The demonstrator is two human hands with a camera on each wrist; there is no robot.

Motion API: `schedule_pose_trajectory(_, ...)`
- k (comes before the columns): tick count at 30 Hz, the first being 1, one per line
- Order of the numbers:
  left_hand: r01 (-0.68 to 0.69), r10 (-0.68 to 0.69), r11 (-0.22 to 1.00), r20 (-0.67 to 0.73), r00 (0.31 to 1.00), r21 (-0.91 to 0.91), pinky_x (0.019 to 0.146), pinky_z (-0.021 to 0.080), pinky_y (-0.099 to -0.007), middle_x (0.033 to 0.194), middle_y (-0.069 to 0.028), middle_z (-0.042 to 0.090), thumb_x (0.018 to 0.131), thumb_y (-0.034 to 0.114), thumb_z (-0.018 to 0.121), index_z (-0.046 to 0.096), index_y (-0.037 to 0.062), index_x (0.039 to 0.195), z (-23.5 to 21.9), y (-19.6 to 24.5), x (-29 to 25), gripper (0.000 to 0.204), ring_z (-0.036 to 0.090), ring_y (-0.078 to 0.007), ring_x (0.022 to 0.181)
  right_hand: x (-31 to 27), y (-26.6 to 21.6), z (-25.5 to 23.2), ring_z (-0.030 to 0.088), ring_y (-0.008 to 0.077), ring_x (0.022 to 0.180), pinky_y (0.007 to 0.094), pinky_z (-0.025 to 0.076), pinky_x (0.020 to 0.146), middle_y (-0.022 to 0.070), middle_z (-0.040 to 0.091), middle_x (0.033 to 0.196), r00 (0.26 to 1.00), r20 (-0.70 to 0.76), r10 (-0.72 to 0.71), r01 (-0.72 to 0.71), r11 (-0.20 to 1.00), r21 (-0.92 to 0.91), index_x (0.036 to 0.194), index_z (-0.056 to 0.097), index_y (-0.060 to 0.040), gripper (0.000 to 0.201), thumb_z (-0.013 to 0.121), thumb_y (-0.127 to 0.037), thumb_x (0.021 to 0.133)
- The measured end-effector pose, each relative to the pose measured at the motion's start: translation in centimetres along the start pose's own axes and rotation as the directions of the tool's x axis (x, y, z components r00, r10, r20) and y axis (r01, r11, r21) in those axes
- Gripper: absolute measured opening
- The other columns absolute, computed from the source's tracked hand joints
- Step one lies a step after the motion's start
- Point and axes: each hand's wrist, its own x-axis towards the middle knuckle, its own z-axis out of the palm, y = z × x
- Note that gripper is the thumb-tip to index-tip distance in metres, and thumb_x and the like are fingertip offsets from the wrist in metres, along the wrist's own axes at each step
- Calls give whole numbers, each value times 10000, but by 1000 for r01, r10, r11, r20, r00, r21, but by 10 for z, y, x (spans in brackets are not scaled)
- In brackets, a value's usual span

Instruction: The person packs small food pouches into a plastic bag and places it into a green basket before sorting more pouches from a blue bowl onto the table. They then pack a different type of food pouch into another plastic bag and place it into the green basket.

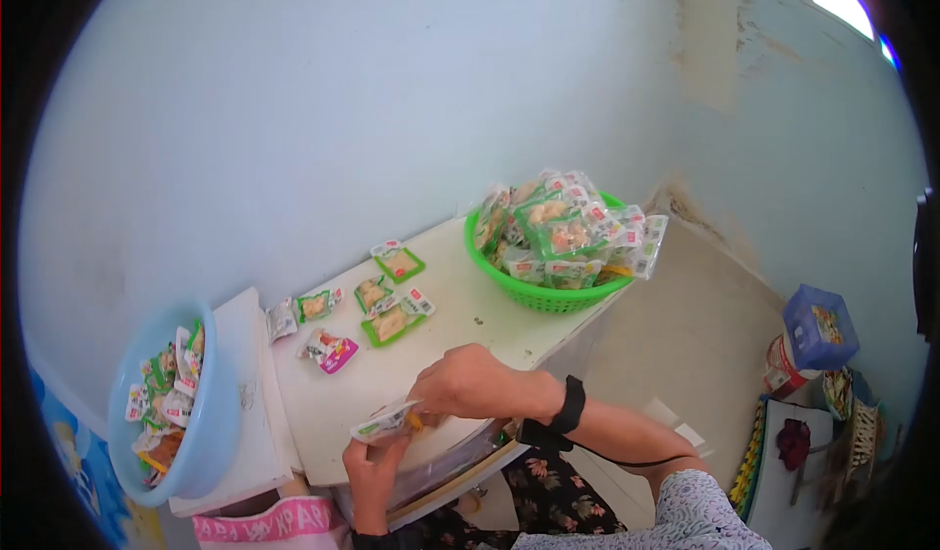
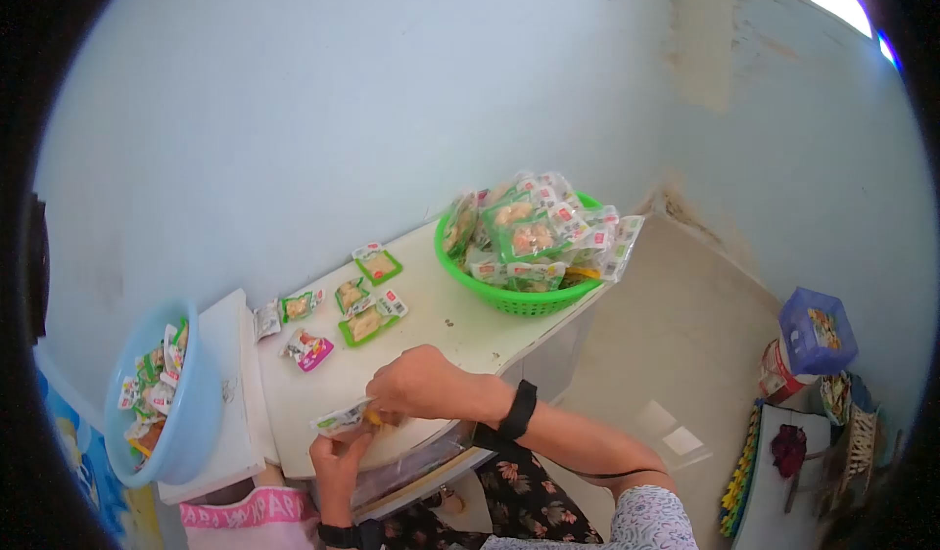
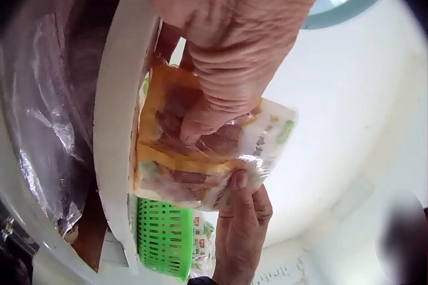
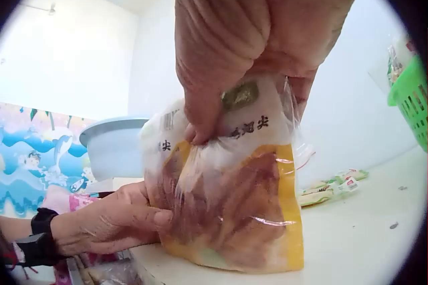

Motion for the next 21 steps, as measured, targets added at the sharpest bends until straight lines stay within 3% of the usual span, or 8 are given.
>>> schedule_pose_trajectory(4,-80,80,995,1,997,-55,1003,493,-340,1200,-131,709,808,81,800,642,-31,1305,2,-3,3,534,653,-193,1074,-2,-1,-11,626,347,694,429,490,578,79,636,780,999,-28,45,-48,991,-124,845,648,-111,139,668,-231,911)
schedule_pose_trajectory(7,-152,144,984,-88,986,-97,1025,486,-356,1244,-146,691,823,88,778,598,-23,1375,8,7,0,592,637,-219,1160,-8,8,-14,579,378,672,424,471,562,112,624,760,978,-168,124,-130,991,-28,831,628,-89,189,667,-235,944)
schedule_pose_trajectory(10,-156,151,985,-71,986,-70,1052,478,-384,1284,-171,681,832,100,766,561,-15,1426,9,14,-1,639,623,-256,1227,-10,12,-46,616,387,689,455,461,607,162,642,782,935,-193,299,-278,952,130,856,643,-45,217,671,-239,948)
schedule_pose_trajectory(13,-182,180,982,-44,983,-47,1064,476,-410,1318,-191,672,822,97,773,551,-11,1440,9,11,0,665,620,-283,1253,-15,19,-83,598,284,634,398,451,608,112,657,745,807,-327,492,-447,870,209,947,689,-15,231,654,-239,994)
schedule_pose_trajectory(15,-194,194,981,-32,981,-15,1064,476,-410,1331,-194,667,814,93,778,555,-10,1436,8,15,-1,668,619,-285,1252,-15,32,-108,553,126,666,333,458,621,10,646,750,698,-410,587,-430,802,415,1035,713,5,256,655,-242,1006)
schedule_pose_trajectory(17,-217,217,976,-24,976,5,1061,478,-408,1332,-196,668,805,89,782,561,-8,1429,7,12,-2,669,620,-292,1249,-17,47,-132,513,46,742,269,459,642,-48,609,782,561,-566,604,-395,796,458,1023,712,26,263,656,-230,1007)
schedule_pose_trajectory(19,-255,256,967,-28,966,16,1054,483,-405,1321,-196,673,795,82,785,570,-6,1419,7,8,-1,667,623,-304,1244,-24,61,-167,555,38,789,244,478,681,-26,660,886,497,-529,688,-450,726,520,1044,716,67,311,661,-239,1018)
schedule_pose_trajectory(21,-269,270,963,-23,963,18,1048,486,-407,1323,-200,671,791,83,788,580,-9,1404,5,7,-1,653,625,-317,1237,-24,79,-190,555,38,744,256,474,646,-21,650,846,437,-610,662,-415,749,516,1005,721,39,289,648,-240,1021)
